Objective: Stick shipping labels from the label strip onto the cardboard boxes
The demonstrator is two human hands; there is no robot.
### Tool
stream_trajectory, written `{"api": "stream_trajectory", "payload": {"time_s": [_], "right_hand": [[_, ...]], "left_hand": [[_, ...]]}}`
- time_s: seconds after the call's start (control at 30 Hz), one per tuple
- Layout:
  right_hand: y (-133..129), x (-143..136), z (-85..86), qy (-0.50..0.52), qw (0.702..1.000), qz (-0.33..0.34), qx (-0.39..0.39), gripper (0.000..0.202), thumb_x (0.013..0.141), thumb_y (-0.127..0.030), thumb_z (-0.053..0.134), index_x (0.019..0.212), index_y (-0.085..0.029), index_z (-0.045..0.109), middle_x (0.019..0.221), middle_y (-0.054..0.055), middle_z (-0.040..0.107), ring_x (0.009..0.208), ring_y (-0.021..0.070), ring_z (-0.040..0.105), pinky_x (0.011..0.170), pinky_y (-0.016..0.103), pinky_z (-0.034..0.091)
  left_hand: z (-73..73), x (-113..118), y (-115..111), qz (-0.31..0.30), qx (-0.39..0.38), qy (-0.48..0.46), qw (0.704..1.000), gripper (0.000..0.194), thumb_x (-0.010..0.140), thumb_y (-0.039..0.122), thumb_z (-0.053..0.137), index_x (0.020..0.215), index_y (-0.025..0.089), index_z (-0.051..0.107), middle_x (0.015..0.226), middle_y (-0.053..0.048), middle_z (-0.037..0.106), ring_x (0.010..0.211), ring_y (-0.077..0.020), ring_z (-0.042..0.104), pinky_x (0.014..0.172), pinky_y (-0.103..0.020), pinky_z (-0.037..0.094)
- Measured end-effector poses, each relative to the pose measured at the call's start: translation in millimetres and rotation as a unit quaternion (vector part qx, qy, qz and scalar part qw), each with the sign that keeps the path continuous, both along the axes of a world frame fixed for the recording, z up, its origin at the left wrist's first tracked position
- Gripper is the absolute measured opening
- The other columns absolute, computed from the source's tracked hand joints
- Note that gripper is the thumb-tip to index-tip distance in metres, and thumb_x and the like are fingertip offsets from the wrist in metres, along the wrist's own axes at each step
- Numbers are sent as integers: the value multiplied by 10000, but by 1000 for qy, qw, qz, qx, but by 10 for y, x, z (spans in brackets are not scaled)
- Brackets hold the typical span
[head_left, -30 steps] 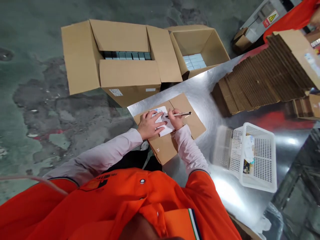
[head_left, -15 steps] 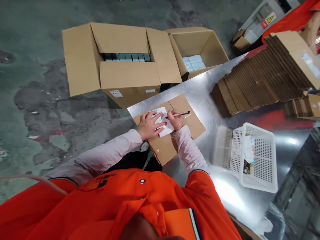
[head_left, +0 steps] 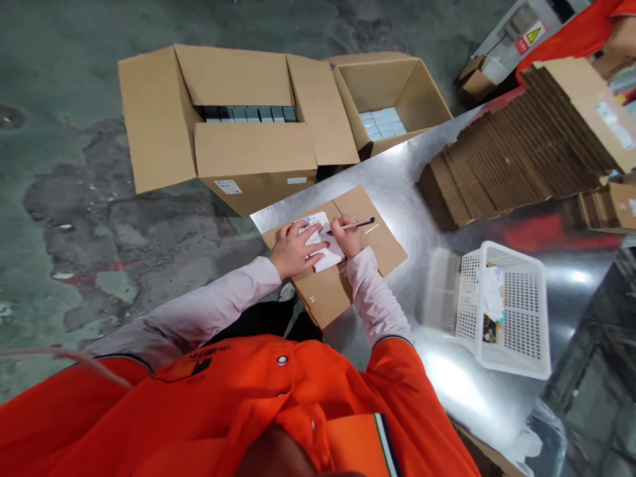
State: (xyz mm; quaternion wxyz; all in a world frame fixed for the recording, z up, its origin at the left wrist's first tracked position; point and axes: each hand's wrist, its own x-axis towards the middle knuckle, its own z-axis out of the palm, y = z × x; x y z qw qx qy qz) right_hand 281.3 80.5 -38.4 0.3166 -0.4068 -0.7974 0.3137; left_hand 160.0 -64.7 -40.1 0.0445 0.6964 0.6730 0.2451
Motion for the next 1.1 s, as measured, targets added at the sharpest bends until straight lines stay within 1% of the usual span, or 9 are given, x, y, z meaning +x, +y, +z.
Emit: {"api": "stream_trajectory", "payload": {"time_s": [0.2,0.4,0.57,0.73,0.83,0.93,0.97,1.03,1.1], "right_hand": [[2,55,-27,26,998,-48,24,434,874,-275,505,506,-244,278,446,-68,358,437,96,370,498,237,376],[27,43,-62,22,999,-21,22,459,896,-260,546,524,-247,276,472,-75,351,450,109,404,517,244,399],[30,39,-58,14,1000,-17,17,470,881,-217,563,508,-245,280,460,-79,320,445,104,376,502,246,371],[31,57,-70,-15,1000,-7,10,494,883,-181,589,521,-236,259,485,-83,291,464,98,365,530,236,377],[26,68,-87,-6,1000,-16,-12,477,894,-227,578,516,-234,288,482,-77,315,475,97,361,540,238,370],[47,75,-68,92,991,-78,-56,485,926,-364,541,525,-238,300,471,-71,337,471,99,388,536,240,382],[63,81,-48,125,985,-93,-79,474,932,-422,537,545,-236,336,477,-71,357,474,101,411,541,239,399],[96,109,13,169,972,-92,-137,412,943,-524,514,669,-217,493,535,-56,460,511,109,494,567,236,448],[95,167,94,186,961,-76,-191,427,981,-569,420,973,-188,611,666,-16,594,586,124,590,609,244,500]], "left_hand": [[-10,-4,-2,-3,12,12,1000,302,959,463,584,1160,379,794,1446,-79,589,1299,-386,460,982,-557,322],[-22,-4,-8,-3,20,16,1000,300,965,453,579,1156,372,795,1455,-72,583,1296,-385,461,986,-552,319],[-1,1,-7,-1,-2,11,1000,301,958,449,582,1141,357,803,1456,-73,582,1310,-380,450,998,-552,314],[-1,1,-6,-2,0,1,1000,304,953,456,593,1156,362,799,1452,-80,586,1304,-391,460,994,-555,313],[-13,0,0,-3,4,-12,1000,304,949,453,605,1168,365,796,1460,-88,580,1311,-397,457,1014,-561,293],[-26,1,6,0,-4,-18,1000,304,944,454,612,1170,363,795,1470,-80,572,1328,-394,445,1030,-559,276],[-30,2,6,1,-9,-21,1000,304,943,452,614,1171,364,794,1473,-77,571,1332,-392,441,1033,-557,273],[-37,4,4,2,-19,-33,999,304,943,449,616,1176,365,792,1476,-74,568,1339,-390,432,1039,-557,272],[-36,1,5,2,-18,-50,999,302,943,446,616,1168,356,796,1474,-81,567,1338,-392,427,1048,-568,272]]}}
